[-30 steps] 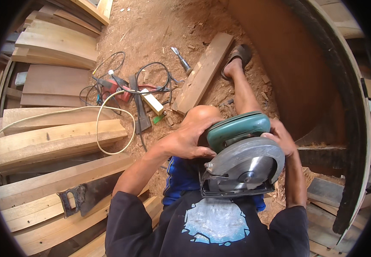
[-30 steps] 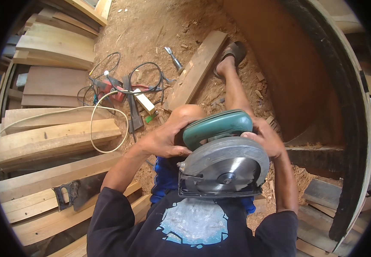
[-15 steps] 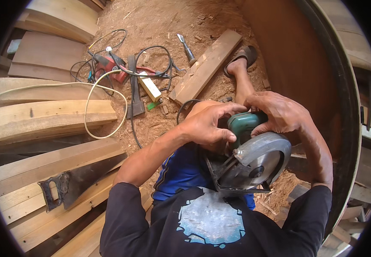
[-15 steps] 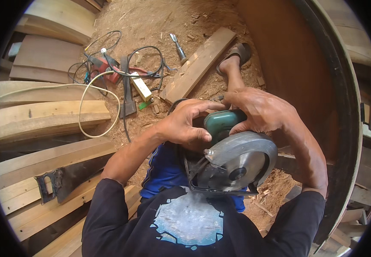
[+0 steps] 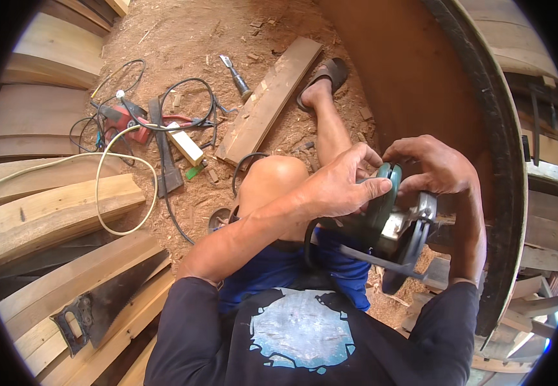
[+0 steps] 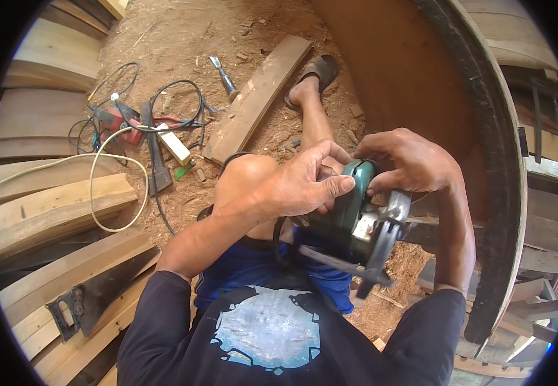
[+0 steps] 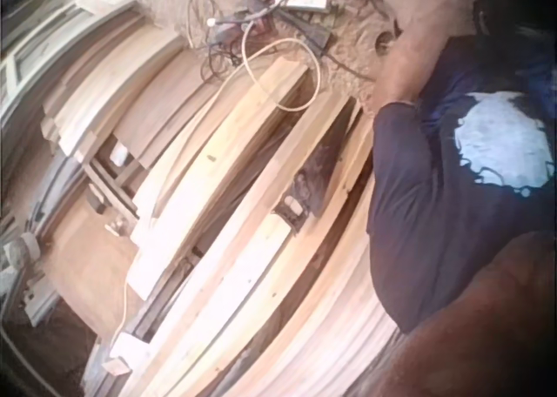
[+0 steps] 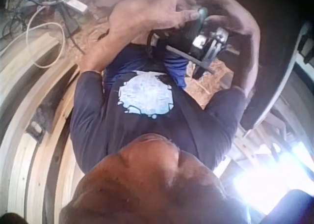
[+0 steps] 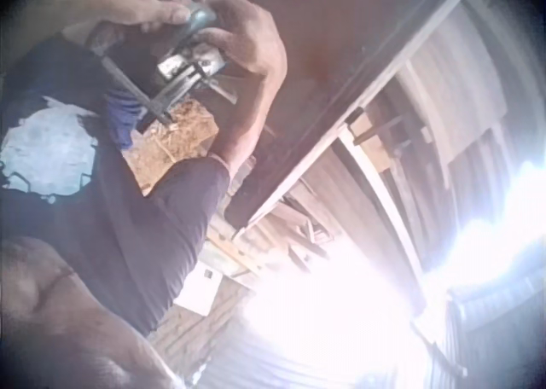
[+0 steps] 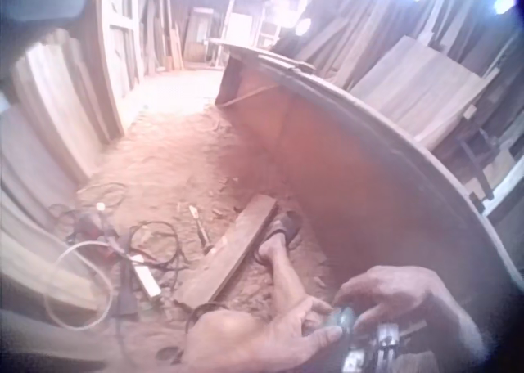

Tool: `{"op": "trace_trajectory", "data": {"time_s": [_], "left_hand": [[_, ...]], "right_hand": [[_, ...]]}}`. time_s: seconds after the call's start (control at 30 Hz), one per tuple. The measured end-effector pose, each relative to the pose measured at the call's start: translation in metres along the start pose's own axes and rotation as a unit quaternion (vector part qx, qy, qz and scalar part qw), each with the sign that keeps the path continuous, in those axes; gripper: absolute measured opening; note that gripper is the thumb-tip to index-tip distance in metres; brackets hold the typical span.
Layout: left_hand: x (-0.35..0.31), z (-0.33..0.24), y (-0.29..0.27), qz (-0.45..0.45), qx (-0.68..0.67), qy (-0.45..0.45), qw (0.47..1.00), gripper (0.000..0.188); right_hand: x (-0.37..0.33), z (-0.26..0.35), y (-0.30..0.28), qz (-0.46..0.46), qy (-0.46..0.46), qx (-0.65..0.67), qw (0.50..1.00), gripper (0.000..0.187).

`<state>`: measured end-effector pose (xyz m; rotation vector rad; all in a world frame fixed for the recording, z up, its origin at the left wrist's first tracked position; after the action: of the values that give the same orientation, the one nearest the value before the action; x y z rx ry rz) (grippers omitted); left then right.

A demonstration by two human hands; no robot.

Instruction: The person measures the base of a circular saw with a metal ruler and uses a tool to adjust the blade and internal components while holding the saw on their lap.

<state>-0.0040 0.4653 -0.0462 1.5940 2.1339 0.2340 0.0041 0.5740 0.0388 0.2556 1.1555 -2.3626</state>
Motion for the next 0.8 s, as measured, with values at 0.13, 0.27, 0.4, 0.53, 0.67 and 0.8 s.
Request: {"op": "trace_trajectory", "data": {"time_s": [0.13, 0.27, 0.4, 0.53, 0.67, 0.8], "left_hand": [[0.010, 0.012, -0.001, -0.070, 0.039, 0.024, 0.996, 0.057], [0.019, 0.029, 0.000, -0.051, 0.016, 0.078, 0.995, 0.059], [0.012, 0.035, 0.012, 0.012, -0.098, 0.077, 0.992, 0.060], [-0.006, 0.035, 0.009, 0.025, -0.159, 0.034, 0.986, 0.053], [-0.011, 0.047, 0.007, 0.009, -0.231, 0.033, 0.972, 0.050], [-0.013, 0.049, 0.002, -0.009, -0.229, 0.056, 0.972, 0.044]], "right_hand": [[0.007, 0.007, -0.001, 0.029, 0.019, -0.152, 0.988, 0.056], [0.002, -0.011, 0.010, 0.047, 0.092, -0.037, 0.994, 0.059], [-0.004, 0.000, 0.005, -0.005, 0.023, -0.154, 0.988, 0.061], [0.007, 0.034, 0.002, 0.006, 0.029, -0.150, 0.988, 0.056], [0.024, 0.048, 0.005, 0.044, 0.054, -0.178, 0.982, 0.050], [0.037, 0.060, 0.008, 0.055, 0.055, -0.190, 0.979, 0.047]]}}
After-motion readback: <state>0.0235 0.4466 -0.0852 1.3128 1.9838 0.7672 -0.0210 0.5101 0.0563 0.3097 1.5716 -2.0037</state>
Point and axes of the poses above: each hand's wrist, its own x-axis towards the middle knuckle, its own y-axis out of the palm, z = x × y, the point moved 10 cm from there along x, towards the middle knuckle, and after that the axes turned 9 degrees about -y, right-handed, at the moved point
